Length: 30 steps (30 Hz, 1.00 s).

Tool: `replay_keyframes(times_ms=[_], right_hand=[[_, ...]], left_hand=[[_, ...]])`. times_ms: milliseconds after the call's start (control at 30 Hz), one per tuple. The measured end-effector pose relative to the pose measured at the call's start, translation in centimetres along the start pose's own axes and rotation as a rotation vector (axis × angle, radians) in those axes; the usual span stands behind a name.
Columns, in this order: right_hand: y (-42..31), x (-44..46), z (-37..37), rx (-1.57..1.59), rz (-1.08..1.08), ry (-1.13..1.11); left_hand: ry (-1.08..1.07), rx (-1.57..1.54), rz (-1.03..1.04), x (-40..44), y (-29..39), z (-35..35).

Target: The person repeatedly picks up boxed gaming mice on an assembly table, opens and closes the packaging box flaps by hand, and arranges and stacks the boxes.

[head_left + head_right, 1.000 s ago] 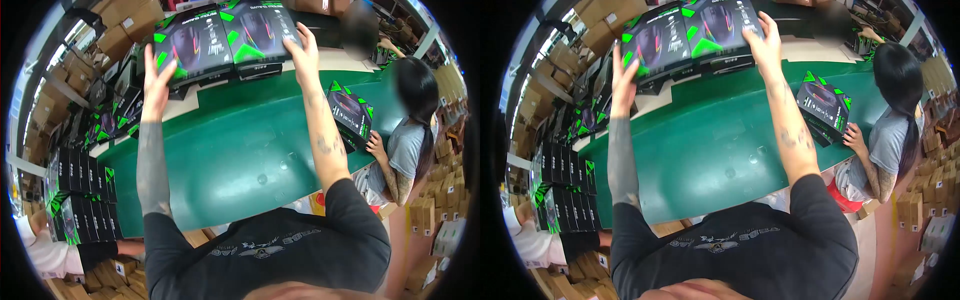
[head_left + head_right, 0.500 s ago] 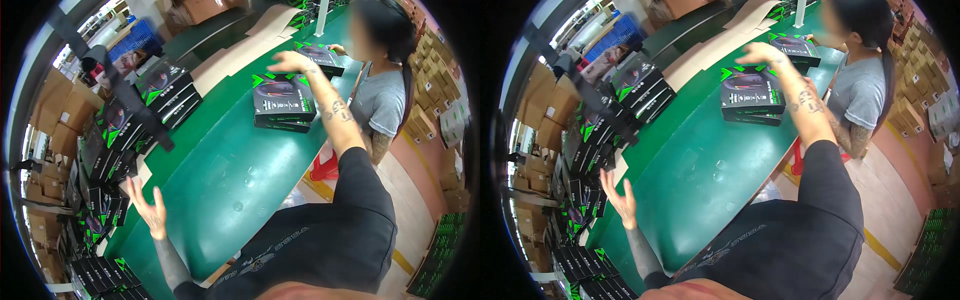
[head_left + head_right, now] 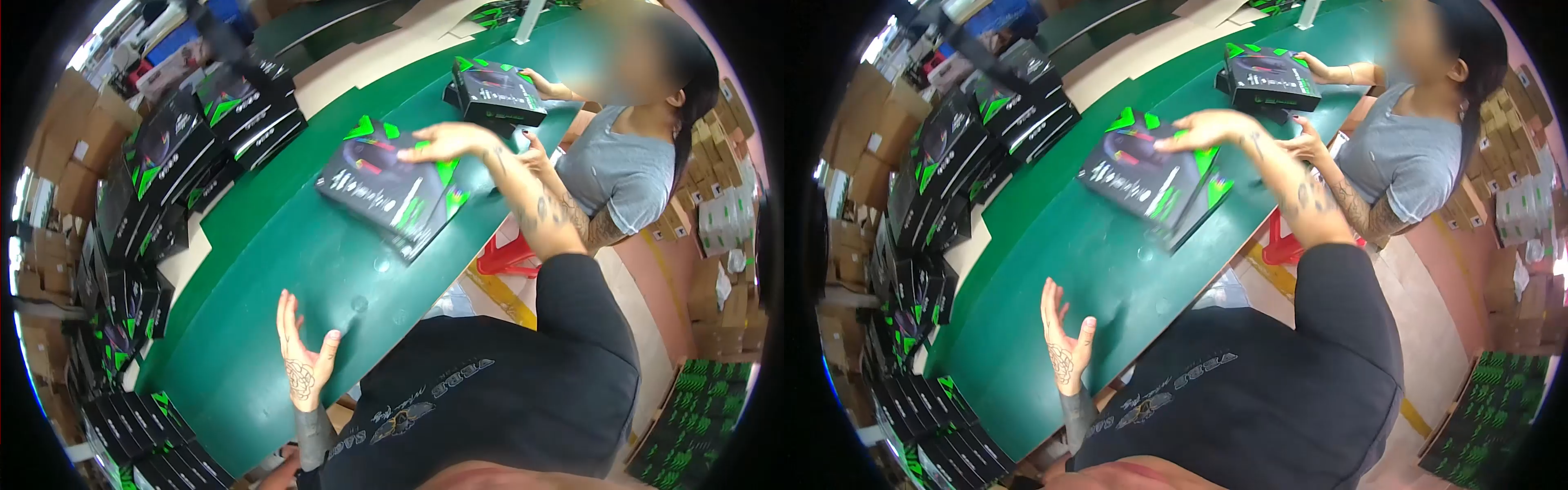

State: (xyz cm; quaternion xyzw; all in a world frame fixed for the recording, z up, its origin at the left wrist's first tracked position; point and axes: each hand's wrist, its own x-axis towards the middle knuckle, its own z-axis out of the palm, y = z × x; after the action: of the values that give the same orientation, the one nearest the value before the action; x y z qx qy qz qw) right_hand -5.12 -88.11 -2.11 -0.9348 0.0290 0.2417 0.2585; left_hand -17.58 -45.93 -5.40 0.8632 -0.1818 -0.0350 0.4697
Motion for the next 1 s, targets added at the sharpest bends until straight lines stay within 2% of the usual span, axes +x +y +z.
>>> replay_keyframes(times_ms=[67, 100, 133, 200, 233, 300, 367, 467, 533, 633, 733, 767, 867, 933, 1000], right_hand=[[-3.1, -1.7, 5.3, 0.107, -0.187, 0.038], [-4.0, -1.9, 8.2, 0.205, -0.387, 0.086], [-5.1, -2.3, 10.9, 0.179, -0.410, 0.105], [-7.3, -3.2, 15.0, 0.263, -0.597, 0.217], [-8.4, -3.4, 16.1, 0.307, -0.588, 0.207], [-9.9, -3.7, 17.5, 0.406, -0.542, 0.195], [-9.4, -3.4, 18.1, 0.319, -0.511, 0.199], [-9.7, -3.9, 17.9, 0.209, -0.446, 0.224], [-9.1, -3.0, 17.0, 0.137, -0.444, 0.217], [-7.7, -2.0, 15.9, 0.137, -0.388, 0.279], [-5.2, -1.0, 14.7, 0.215, -0.352, 0.353], [-4.8, -1.0, 14.2, 0.224, -0.350, 0.409], [-4.5, -1.2, 13.8, 0.247, -0.273, 0.495], [-4.6, -1.7, 14.1, 0.258, -0.201, 0.527], [-4.6, -2.0, 14.0, 0.263, -0.138, 0.531]], left_hand=[[0.040, -0.023, -0.001, -0.1, 0.7, 0.6], [0.050, 0.015, 0.019, 0.3, 0.9, 0.5], [0.062, 0.062, 0.030, 0.6, 1.1, 0.3], [0.017, 0.174, -0.018, 1.0, 2.5, -0.4], [0.091, 0.254, -0.039, 0.8, 2.1, -0.6], [0.101, 0.224, -0.099, 0.0, 0.6, -2.3], [0.151, 0.217, -0.106, -1.7, -0.3, -3.2], [0.102, 0.629, -0.043, -4.1, -3.3, -5.5], [0.177, 0.446, -0.188, -5.2, -5.0, -5.6], [0.311, 0.304, -0.108, -6.0, -5.7, -5.4], [0.114, 0.083, -0.411, -6.2, -5.9, -4.8], [0.183, 0.029, -0.373, -5.7, -6.0, -4.2], [0.294, 0.342, 0.111, -2.6, -4.8, -4.5], [0.207, 0.380, 0.204, -1.5, -4.3, -4.0], [0.078, 0.543, 0.223, -0.2, -3.0, -2.7]])
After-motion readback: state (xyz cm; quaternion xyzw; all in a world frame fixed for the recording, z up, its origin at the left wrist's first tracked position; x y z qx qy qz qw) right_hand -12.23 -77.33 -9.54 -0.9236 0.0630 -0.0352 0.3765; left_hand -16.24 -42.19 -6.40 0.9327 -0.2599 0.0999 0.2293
